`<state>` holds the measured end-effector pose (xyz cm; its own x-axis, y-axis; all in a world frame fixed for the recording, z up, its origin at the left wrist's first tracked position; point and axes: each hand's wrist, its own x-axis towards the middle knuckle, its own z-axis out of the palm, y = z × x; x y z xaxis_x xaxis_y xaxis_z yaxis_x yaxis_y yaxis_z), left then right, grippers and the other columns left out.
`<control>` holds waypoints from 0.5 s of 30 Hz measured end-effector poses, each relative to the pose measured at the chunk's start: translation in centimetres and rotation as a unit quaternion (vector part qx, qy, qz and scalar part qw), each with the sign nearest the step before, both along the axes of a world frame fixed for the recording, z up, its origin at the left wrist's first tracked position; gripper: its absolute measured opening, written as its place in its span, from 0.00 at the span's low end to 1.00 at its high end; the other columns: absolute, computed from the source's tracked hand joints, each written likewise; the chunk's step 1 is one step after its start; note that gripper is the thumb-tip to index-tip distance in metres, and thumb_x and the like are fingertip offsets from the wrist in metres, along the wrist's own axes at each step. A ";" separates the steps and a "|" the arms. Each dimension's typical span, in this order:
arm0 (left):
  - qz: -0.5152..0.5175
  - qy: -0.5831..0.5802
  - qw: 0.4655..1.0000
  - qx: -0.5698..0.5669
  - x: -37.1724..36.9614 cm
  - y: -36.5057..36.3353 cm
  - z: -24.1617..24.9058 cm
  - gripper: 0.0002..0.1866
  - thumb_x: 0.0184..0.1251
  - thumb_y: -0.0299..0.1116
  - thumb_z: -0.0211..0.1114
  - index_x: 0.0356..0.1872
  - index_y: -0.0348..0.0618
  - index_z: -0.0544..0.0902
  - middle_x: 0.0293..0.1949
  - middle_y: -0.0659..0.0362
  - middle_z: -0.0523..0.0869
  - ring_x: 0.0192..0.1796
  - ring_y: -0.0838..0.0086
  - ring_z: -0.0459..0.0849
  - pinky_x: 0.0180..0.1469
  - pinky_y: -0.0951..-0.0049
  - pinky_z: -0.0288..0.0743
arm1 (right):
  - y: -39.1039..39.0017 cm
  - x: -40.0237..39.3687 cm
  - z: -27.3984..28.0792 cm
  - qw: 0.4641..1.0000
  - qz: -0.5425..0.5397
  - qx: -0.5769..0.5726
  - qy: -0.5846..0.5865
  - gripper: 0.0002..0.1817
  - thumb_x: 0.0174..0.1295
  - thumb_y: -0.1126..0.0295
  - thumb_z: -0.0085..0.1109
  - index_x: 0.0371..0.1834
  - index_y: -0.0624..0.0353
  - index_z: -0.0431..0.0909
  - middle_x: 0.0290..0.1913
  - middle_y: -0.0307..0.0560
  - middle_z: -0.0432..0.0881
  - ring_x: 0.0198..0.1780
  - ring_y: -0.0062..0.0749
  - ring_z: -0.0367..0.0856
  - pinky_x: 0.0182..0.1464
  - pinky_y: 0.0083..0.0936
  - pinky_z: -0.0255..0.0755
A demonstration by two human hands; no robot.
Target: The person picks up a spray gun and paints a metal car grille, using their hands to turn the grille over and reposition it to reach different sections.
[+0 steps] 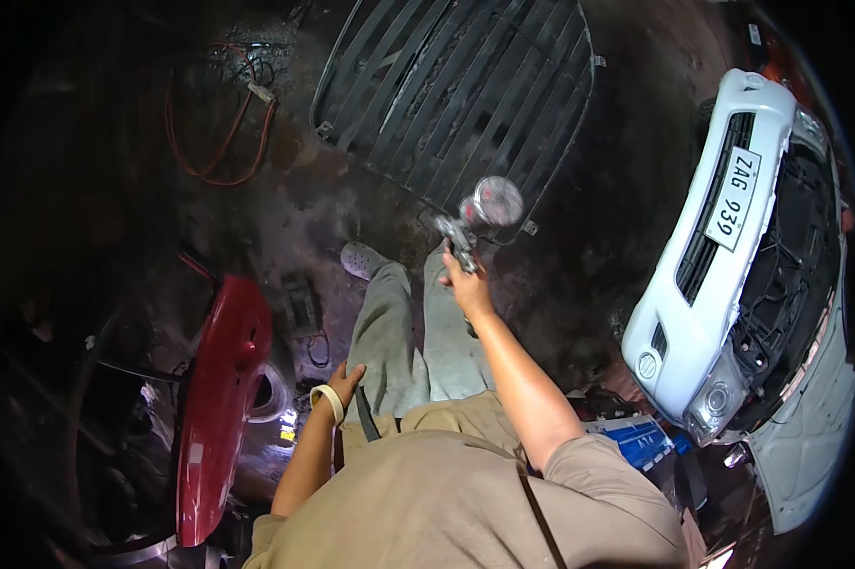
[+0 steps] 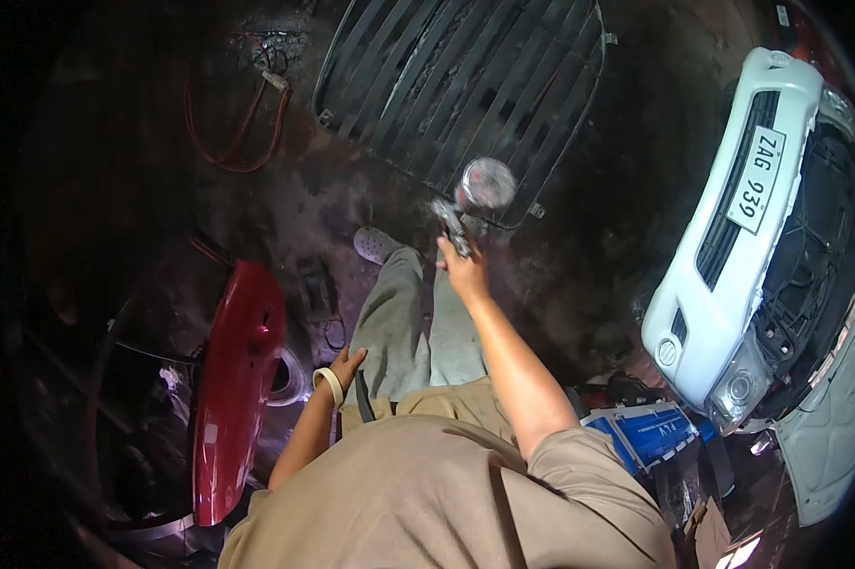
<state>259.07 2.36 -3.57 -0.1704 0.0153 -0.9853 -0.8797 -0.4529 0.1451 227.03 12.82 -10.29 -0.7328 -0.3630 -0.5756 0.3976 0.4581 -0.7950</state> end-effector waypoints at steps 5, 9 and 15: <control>-0.025 0.078 0.996 0.022 2.1 0.7 -3.5 0.38 0.77 0.50 0.64 0.78 0.37 0.65 0.74 0.47 0.75 0.76 0.61 0.71 0.78 0.63 0.61 | 8.7 -4.6 4.1 0.993 0.023 0.107 0.034 0.27 0.72 0.62 0.68 0.69 0.64 0.76 0.48 0.48 0.87 0.30 0.26 0.87 0.34 0.26 0.83; -0.161 0.116 0.980 -0.033 -1.6 -1.9 -2.3 0.39 0.76 0.54 0.63 0.77 0.37 0.67 0.74 0.43 0.74 0.77 0.55 0.69 0.79 0.61 0.60 | 12.4 -10.1 8.4 0.994 0.000 0.096 0.056 0.28 0.70 0.64 0.70 0.70 0.62 0.75 0.52 0.47 0.87 0.32 0.24 0.87 0.34 0.24 0.83; -0.272 0.049 0.954 -0.115 -4.2 -4.3 -5.3 0.48 0.70 0.63 0.60 0.78 0.31 0.64 0.77 0.36 0.66 0.80 0.48 0.65 0.80 0.58 0.58 | 14.6 -21.3 12.0 0.986 0.024 0.126 0.108 0.27 0.71 0.68 0.67 0.73 0.58 0.75 0.61 0.46 0.84 0.44 0.25 0.86 0.36 0.22 0.85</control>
